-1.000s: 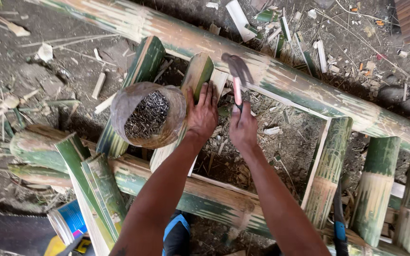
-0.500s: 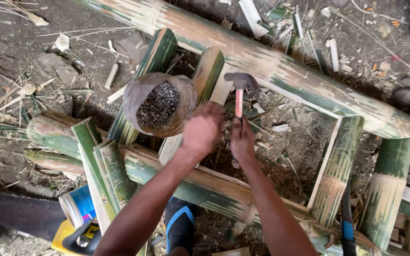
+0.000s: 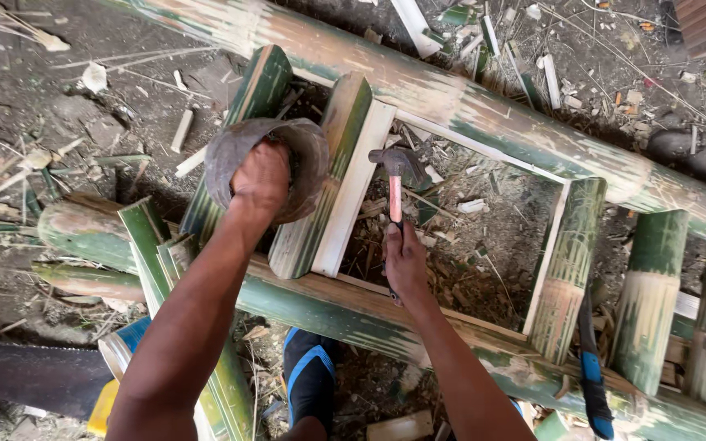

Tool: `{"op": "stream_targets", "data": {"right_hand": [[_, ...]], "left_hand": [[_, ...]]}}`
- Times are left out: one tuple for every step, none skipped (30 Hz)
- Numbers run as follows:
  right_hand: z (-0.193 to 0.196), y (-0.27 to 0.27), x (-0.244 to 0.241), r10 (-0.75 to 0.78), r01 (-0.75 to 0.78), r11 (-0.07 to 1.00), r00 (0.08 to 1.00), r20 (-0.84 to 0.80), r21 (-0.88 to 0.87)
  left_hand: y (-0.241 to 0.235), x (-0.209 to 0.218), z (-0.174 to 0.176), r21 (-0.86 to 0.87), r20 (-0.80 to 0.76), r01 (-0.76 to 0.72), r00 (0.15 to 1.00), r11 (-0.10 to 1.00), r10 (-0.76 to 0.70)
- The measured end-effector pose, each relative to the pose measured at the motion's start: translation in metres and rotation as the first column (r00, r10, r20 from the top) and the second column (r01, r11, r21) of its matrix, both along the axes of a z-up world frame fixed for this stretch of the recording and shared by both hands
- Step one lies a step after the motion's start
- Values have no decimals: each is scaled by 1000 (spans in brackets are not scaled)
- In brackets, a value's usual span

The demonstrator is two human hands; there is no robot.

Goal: The person assembles a bamboo frame by nailing thin bamboo strips into place. They use a hammer to drive nails and a saw to trim excess material from the strips, working on a structure supported by larger bamboo poles.

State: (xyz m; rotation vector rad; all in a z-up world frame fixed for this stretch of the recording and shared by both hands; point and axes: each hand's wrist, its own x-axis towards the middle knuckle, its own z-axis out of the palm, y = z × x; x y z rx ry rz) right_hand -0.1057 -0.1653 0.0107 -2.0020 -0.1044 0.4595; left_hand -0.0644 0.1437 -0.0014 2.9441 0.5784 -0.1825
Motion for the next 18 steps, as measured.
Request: {"op": "stream_targets", "data": {"right_hand": [[1, -2, -3, 6, -6, 1000, 1000, 25, 20], [2, -5, -7, -10, 11, 1000, 1000, -15, 6], [4, -5, -7, -25, 25, 1000, 999, -47, -2], [5, -7, -8, -39, 39, 999, 996, -79, -10], [7, -7, -9, -31, 30, 999, 996, -83, -14], [7, -7, -11, -23, 21, 1000, 996, -88, -17], [7, -8, -13, -14, 13, 1000, 995, -94, -20], [8, -8, -15, -30, 27, 999, 994, -108, -28], [8, -9, -16, -49, 45, 998, 992, -119, -36], [8, -9, -16, -69, 63, 997, 989, -130, -43], [8, -11, -15, -59, 54, 997, 991, -119, -52], [8, -11, -14, -50, 44, 997, 993, -109, -61], [7, -12, -14, -41, 34, 997, 994, -101, -71], [7, -11, -14, -38, 35, 999, 996, -75, -41], [6, -11, -15, -37, 37, 999, 998, -50, -10], [6, -10, -16, -37, 37, 999, 999, -25, 20], [6, -9, -17, -48, 49, 999, 998, -44, 20], [6, -8, -18, -59, 60, 998, 996, -63, 20]], "left_hand": [[-5, -7, 5, 0, -27, -7, 1000, 1000, 7], [-12, -12, 11, 1, -55, -13, 998, 1000, 14], [-16, -13, 18, 8, -75, -22, 997, 1000, 23], [-19, -13, 25, 27, -61, 7, 998, 1000, -5], [-21, -15, 31, 50, -51, 37, 998, 998, -34], [-22, -16, 36, 73, -41, 66, 997, 995, -63], [-21, -18, 39, 49, -46, 50, 998, 998, -48], [-19, -19, 43, 26, -51, 34, 998, 999, -33], [-17, -19, 47, 4, -54, 22, 998, 1000, -21], [-16, -20, 52, -8, -15, 21, 1000, 1000, -21], [-16, -22, 56, -22, 28, 19, 999, 1000, -18], [-18, -24, 61, -36, 70, 18, 997, 999, -15], [-22, -27, 66, -126, 74, -33, 996, 991, 43], [-30, -30, 70, -215, 73, -83, 992, 973, 100], [-40, -34, 74, -302, 66, -129, 986, 944, 156], [-51, -40, 77, -303, 272, 50, 962, 952, 36], [-64, -45, 78, -268, 469, 226, 880, 937, -79], [-79, -45, 77, -377, 431, 239, 900, 895, -59]]}}
